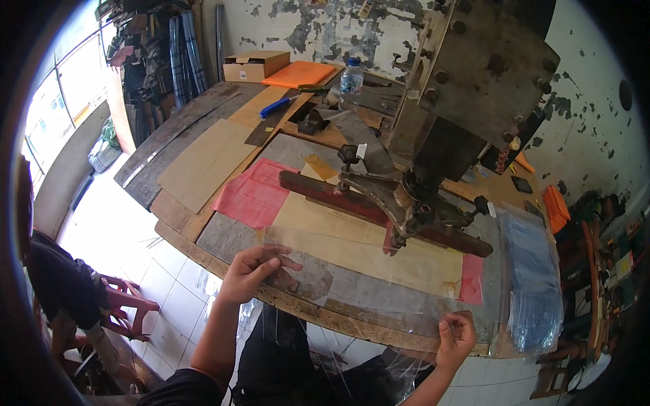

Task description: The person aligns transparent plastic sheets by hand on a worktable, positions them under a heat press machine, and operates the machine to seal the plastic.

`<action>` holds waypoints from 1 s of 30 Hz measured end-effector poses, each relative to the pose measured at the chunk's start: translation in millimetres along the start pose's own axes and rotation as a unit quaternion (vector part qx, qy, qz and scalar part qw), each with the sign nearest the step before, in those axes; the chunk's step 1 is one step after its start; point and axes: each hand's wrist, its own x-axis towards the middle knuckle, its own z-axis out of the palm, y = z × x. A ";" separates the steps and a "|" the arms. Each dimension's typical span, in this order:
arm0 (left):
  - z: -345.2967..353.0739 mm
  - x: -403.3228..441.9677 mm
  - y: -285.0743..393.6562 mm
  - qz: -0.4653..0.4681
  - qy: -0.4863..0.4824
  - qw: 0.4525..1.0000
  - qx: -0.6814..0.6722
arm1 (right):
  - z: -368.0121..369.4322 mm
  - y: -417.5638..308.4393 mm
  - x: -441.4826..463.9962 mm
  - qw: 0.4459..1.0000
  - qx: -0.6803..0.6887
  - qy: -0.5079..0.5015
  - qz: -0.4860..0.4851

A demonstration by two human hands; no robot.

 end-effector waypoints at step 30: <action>-3.7 1.4 -12.0 0.015 0.026 0.998 -0.053 | -1.9 4.1 -0.5 1.000 0.001 -0.002 0.008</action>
